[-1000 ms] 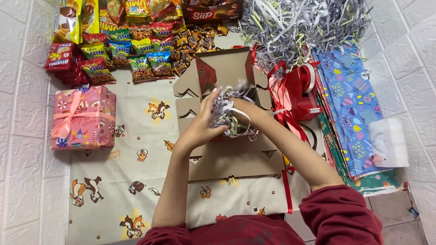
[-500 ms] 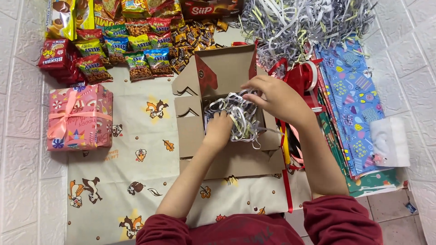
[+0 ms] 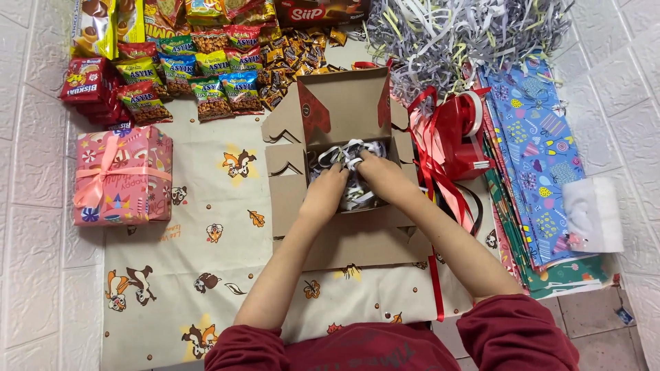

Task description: Assembling a cardboard gift box by folding it along pre-scored lines and then filling it with shredded paper.

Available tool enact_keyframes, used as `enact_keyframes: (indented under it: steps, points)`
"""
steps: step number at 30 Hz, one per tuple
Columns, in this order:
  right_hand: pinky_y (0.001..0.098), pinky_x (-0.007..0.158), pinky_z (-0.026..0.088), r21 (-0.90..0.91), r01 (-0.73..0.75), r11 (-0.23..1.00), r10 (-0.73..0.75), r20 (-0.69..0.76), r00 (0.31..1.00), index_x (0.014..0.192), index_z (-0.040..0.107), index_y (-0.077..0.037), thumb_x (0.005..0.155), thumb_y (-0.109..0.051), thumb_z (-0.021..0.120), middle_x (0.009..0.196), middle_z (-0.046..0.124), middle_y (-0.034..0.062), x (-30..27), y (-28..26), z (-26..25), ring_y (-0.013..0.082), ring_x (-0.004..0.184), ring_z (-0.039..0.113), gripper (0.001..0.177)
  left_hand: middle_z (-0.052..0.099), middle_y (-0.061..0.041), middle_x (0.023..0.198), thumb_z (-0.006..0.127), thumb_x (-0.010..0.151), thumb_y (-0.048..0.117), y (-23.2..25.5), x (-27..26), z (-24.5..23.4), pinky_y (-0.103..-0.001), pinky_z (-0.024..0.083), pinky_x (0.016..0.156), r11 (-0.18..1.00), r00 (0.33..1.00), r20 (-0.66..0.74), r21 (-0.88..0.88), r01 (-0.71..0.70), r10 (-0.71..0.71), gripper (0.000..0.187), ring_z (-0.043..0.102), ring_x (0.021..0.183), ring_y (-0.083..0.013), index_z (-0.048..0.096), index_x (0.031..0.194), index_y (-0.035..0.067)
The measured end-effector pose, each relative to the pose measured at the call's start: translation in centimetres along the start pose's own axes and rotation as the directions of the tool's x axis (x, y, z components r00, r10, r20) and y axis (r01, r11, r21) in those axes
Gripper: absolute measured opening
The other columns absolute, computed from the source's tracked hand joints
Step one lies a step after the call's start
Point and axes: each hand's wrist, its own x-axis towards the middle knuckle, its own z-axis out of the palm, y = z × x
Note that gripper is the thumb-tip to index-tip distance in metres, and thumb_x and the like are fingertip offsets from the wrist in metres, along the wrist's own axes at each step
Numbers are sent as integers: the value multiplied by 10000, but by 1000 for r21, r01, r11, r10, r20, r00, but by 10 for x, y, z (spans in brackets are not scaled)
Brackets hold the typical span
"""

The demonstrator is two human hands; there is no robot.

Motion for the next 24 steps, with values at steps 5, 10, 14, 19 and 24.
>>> enact_keyframes:
  steps: [5,10,14,19,24]
  points:
    - [320,619,570,-113,-6,994,6,6,1000,882,658,-40,792,-21,650,903,579,82,-13,6,8,245,744,679,93,556,-118,993,608,774,-97,5,-4,-8,-390,596,641,1000,1000,22,-27,14,-13,273,639,879,-300,600,1025,9]
    - [399,757,539,135,18,991,-11,-53,999,985,679,-77,883,-6,525,1052,622,164,-76,-50,-110,350,946,644,198,570,-142,1004,604,795,-98,8,-9,-19,-395,590,631,1000,998,62,1,15,-16,247,659,860,-315,599,1016,12]
    - [438,866,500,345,67,936,26,-259,966,1004,672,-41,921,-7,483,1153,628,199,-103,-47,-145,397,1053,606,209,573,-142,1059,639,784,-65,18,-24,-68,-418,580,705,1000,1000,-8,19,-5,5,359,677,861,-317,584,1111,74]
    - [361,800,517,332,-216,918,322,-306,896,1156,625,-119,950,-194,558,1083,625,122,-124,-19,-123,276,933,656,229,547,-113,1134,677,801,45,23,-46,-118,-391,575,725,1000,988,-157,25,3,1,338,686,858,-278,624,1121,138]
    - [315,683,564,530,-233,815,404,-234,884,1197,620,-117,895,-137,619,1009,670,113,-115,-17,-91,253,800,709,303,524,-127,1173,624,828,-29,26,-49,-140,-360,575,716,995,983,-178,-95,37,-54,263,678,887,-285,640,1066,80]
